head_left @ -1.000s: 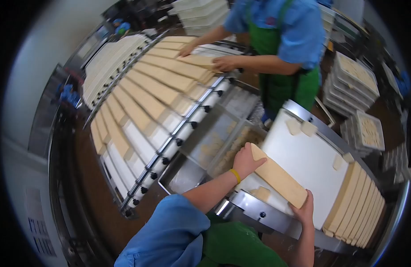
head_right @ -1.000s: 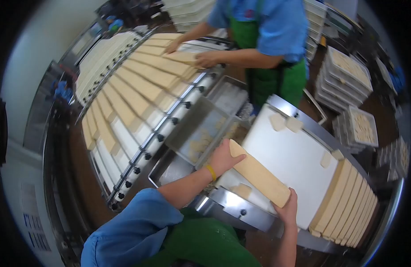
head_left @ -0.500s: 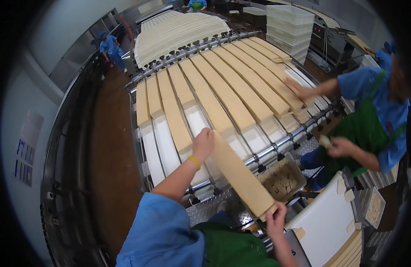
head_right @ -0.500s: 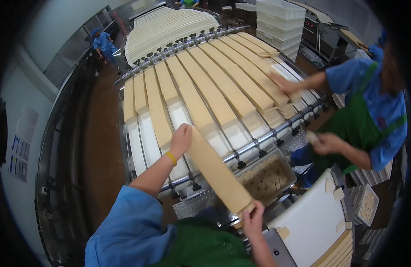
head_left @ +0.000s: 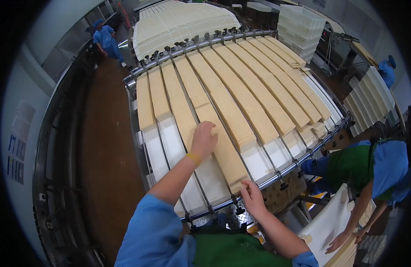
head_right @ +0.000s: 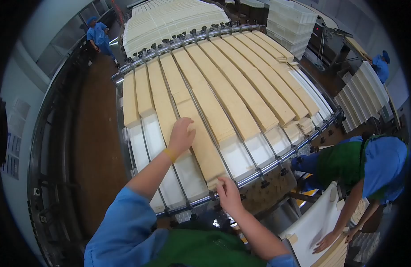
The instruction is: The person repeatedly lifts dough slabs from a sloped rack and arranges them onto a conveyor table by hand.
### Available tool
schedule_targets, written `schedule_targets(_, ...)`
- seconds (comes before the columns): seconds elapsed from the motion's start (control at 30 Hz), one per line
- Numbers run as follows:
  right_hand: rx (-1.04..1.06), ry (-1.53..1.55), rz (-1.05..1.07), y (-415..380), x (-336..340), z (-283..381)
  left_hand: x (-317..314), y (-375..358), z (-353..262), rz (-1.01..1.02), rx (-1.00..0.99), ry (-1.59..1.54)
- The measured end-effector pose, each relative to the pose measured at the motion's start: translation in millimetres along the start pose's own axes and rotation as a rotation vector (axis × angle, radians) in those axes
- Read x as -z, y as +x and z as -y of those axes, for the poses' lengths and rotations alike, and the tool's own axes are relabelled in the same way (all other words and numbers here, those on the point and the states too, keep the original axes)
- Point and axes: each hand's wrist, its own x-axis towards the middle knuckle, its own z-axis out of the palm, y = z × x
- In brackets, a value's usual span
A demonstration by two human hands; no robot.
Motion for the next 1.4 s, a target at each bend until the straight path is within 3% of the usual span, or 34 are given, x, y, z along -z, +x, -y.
schedule_targets(0.2,-0.045,0.129,0.066,19,-2,-15,5,-47,-39,0.117,-0.046,-0.229)
schedule_targets(0.33,-0.107,0.344,0.089,-35,52,-22,-3,-65,-84,0.185,-0.043,-0.319)
schedule_targets(0.43,-0.319,0.530,0.042,-94,99,-82,-21,-72,-123,0.245,-0.047,-0.407)
schedule_targets(0.53,-0.476,0.587,-0.227,-147,133,-103,-49,-77,-177,0.313,-0.146,-0.461)
schedule_targets(0.7,-0.303,0.417,-0.665,-274,191,-141,-116,-108,-280,0.588,-0.380,-0.606)
schedule_targets(0.83,-0.265,0.450,-1.266,-389,230,-198,-166,-151,-396,0.954,-0.429,-0.741)
schedule_targets(0.97,-0.355,0.456,-2.010,-497,265,-272,-214,-203,-496,1.174,-0.600,-0.836)
schedule_targets(1.07,-0.378,0.334,-2.303,-562,299,-335,-260,-256,-568,1.277,-0.729,-0.809)
schedule_targets(1.17,-0.424,0.432,-2.345,-578,330,-364,-313,-302,-623,1.332,-0.802,-0.770)
schedule_targets(1.2,-0.414,0.206,-2.334,-574,333,-379,-333,-312,-640,1.329,-0.834,-0.724)
schedule_targets(1.23,-0.685,0.027,-2.208,-567,337,-360,-356,-323,-656,1.315,-0.841,-0.682)
schedule_targets(1.3,-0.804,-0.052,-2.180,-561,340,-352,-406,-340,-683,1.283,-0.850,-0.599)
schedule_targets(1.4,-0.794,-0.093,-2.131,-563,339,-348,-478,-359,-735,1.103,-1.023,-0.484)
